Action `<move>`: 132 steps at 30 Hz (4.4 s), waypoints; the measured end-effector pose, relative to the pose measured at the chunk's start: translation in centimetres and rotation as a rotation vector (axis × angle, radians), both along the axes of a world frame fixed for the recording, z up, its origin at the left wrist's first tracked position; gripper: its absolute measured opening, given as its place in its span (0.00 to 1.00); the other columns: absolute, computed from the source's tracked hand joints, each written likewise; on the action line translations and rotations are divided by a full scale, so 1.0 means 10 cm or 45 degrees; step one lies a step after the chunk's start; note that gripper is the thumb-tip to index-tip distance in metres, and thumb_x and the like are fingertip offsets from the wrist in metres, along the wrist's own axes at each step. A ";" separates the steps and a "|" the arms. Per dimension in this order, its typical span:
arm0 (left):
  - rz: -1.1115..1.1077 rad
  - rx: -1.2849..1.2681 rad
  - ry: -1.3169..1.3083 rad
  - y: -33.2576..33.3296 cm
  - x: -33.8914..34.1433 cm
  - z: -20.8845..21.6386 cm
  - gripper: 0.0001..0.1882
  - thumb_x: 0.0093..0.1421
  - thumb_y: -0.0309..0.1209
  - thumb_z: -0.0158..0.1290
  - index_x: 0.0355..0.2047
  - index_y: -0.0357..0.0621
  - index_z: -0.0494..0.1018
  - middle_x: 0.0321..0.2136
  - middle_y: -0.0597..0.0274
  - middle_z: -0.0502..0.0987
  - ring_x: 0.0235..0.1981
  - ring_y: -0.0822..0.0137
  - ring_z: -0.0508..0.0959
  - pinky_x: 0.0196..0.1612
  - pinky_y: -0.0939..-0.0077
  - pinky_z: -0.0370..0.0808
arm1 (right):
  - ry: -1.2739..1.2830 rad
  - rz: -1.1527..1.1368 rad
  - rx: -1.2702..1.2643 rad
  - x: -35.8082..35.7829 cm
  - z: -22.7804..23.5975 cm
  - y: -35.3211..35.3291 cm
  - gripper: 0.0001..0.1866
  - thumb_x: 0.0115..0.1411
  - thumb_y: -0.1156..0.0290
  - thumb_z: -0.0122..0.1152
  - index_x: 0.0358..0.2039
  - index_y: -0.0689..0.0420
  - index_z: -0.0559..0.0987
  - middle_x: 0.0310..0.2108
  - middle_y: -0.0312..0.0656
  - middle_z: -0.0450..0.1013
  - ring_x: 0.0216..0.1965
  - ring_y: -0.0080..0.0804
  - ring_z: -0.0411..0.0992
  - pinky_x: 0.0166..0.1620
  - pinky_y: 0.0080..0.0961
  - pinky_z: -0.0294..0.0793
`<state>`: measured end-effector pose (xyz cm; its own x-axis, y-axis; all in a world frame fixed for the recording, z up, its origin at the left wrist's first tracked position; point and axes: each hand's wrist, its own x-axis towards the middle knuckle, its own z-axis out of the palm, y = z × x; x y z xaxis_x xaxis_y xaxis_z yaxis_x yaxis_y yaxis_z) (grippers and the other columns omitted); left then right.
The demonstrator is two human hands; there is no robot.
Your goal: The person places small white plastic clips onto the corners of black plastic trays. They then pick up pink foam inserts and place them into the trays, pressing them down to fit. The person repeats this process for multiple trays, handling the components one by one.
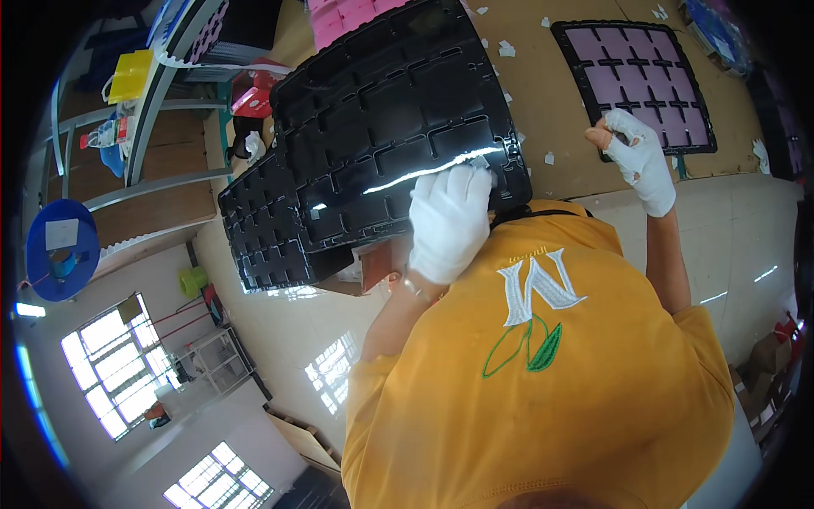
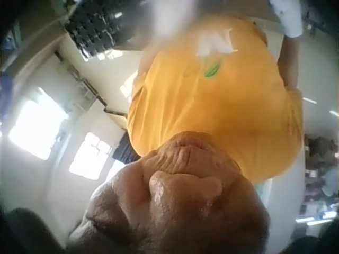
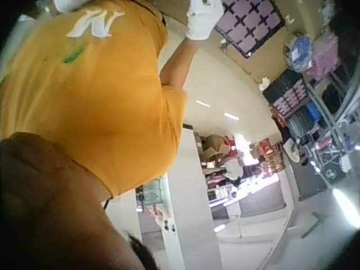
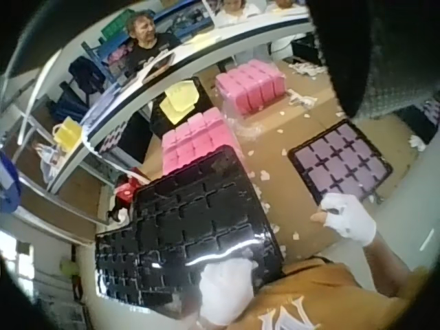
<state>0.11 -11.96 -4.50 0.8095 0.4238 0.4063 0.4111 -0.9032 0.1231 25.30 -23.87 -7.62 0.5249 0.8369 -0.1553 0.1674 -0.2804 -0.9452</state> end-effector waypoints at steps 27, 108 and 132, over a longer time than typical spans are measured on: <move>0.891 -0.295 -0.320 1.36 -1.65 0.38 0.10 0.58 0.29 0.56 0.40 0.39 0.78 0.35 0.50 0.81 0.34 0.55 0.82 0.39 0.70 0.77 | -1.051 0.110 0.365 0.87 -0.45 2.29 0.10 0.56 0.71 0.52 0.37 0.56 0.78 0.36 0.48 0.74 0.38 0.47 0.73 0.41 0.39 0.72; 0.271 0.239 -0.092 4.45 0.44 -0.11 0.08 0.50 0.37 0.57 0.32 0.60 0.82 0.43 0.64 0.78 0.48 0.59 0.76 0.56 0.54 0.64 | -0.998 0.255 0.118 0.95 -0.41 3.19 0.29 0.51 0.61 0.66 0.52 0.58 0.73 0.43 0.52 0.70 0.46 0.51 0.69 0.51 0.39 0.69; 0.121 -0.300 -0.688 3.67 -1.04 0.45 0.10 0.52 0.26 0.58 0.36 0.43 0.79 0.29 0.59 0.81 0.32 0.59 0.78 0.48 0.67 0.71 | -1.599 -0.124 0.528 -0.21 0.23 3.34 0.12 0.47 0.70 0.59 0.34 0.53 0.78 0.31 0.43 0.73 0.36 0.45 0.72 0.43 0.42 0.67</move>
